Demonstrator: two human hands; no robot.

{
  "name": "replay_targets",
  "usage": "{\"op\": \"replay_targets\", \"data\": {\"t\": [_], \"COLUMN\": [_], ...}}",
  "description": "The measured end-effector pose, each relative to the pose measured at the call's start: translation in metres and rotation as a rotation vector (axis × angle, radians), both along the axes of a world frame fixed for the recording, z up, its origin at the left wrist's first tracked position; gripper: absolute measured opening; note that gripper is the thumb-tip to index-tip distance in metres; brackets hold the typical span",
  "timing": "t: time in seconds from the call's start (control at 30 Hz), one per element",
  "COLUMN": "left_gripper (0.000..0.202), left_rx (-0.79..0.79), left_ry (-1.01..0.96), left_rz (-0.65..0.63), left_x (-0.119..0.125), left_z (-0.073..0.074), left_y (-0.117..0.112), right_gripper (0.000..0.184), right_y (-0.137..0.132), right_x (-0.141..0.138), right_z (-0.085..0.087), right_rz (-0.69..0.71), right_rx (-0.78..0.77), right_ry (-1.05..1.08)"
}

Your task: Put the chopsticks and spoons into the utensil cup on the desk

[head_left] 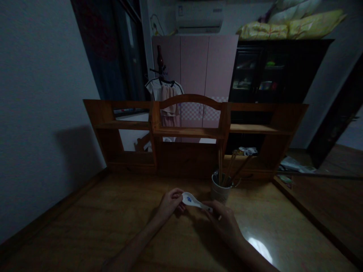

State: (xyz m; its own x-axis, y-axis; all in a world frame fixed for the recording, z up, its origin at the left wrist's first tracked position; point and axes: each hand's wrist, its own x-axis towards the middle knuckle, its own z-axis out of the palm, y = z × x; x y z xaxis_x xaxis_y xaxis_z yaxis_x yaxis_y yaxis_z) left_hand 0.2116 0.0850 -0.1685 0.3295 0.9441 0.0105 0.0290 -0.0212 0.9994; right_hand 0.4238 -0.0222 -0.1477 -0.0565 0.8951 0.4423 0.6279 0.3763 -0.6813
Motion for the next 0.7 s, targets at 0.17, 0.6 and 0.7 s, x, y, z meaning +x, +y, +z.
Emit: {"op": "replay_targets", "data": {"t": [0.17,0.6,0.7], "left_gripper": [0.041,0.041,0.041], "left_rx": [0.027,-0.066,-0.070], "left_ry": [-0.055,-0.160,-0.193], "left_rz": [-0.031,-0.075,-0.081], "left_x": [-0.002,-0.009,-0.008], "left_z": [0.006,0.002,0.001], "left_y": [-0.002,0.005,0.007], "right_gripper": [0.028,0.030,0.030], "right_y": [0.003,-0.002,-0.004], "right_x": [0.001,-0.002,-0.003], "right_z": [-0.003,0.004,0.004], "right_rz": [-0.024,0.073,0.094], "right_rx": [0.026,-0.060,-0.108], "right_ry": [-0.004,0.102,0.160]}}
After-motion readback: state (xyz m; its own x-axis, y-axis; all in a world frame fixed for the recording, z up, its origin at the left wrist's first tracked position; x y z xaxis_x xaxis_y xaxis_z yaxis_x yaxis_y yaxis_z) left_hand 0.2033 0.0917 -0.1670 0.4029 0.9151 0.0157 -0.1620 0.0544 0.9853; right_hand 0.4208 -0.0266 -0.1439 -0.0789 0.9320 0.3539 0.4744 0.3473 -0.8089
